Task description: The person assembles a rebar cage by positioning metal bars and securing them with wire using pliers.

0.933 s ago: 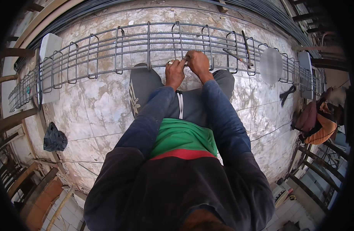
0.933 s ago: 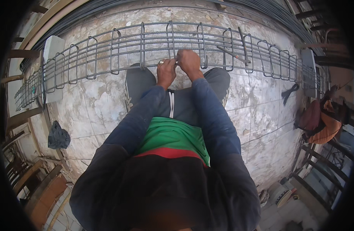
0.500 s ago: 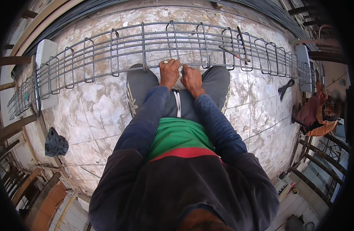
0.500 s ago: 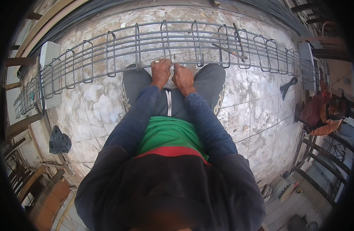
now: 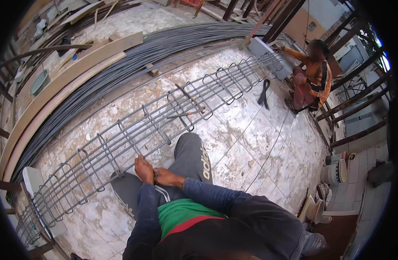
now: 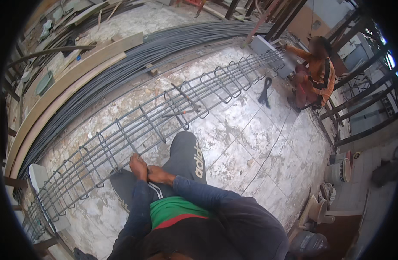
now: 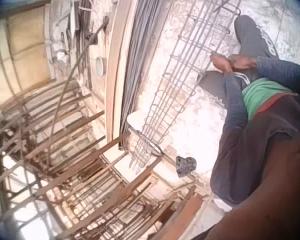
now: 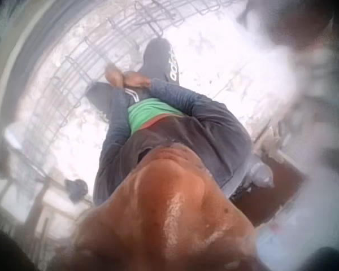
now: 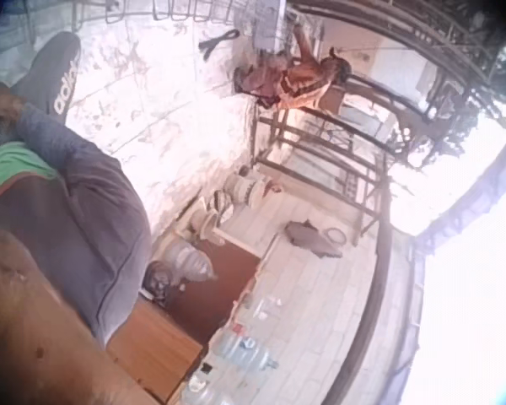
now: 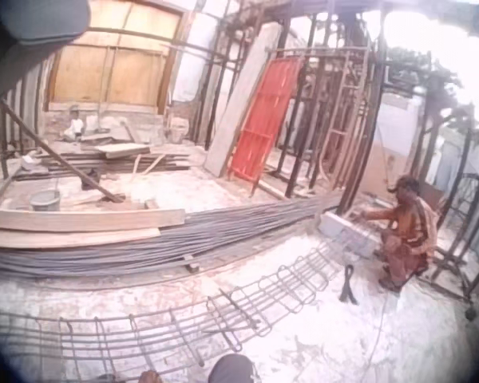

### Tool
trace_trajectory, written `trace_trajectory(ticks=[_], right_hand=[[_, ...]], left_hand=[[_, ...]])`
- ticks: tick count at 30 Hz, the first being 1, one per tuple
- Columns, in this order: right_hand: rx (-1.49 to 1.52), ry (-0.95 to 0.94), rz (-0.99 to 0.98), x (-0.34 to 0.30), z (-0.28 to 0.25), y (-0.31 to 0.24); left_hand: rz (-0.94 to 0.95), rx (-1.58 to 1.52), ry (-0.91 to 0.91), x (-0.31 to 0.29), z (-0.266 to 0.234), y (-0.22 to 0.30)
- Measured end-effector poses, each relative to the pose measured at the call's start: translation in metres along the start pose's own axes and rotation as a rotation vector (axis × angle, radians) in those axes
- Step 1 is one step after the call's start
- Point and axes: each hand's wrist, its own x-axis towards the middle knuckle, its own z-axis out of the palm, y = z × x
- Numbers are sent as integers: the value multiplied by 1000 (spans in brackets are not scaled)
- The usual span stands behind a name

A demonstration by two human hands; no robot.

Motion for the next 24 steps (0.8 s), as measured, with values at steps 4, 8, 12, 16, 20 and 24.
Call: trace_trajectory(ticks=[4,8,12,16,20,24], right_hand=[[-567,-225,96,7,-42,-82],[393,682,-83,52,-120,-49],[794,1043,47,65,-184,-72],[722,1017,27,71,-203,-80],[440,1063,72,75,-222,-69],[-572,843,25,86,-216,-63]], left_hand=[[149,89,-75,19,-15,-18],[473,378,-461,36,-30,-27],[728,517,-622,53,-39,-18],[1002,637,-829,70,-45,-10],[1227,722,-1017,76,-38,5],[992,782,-972,68,-41,-3]])
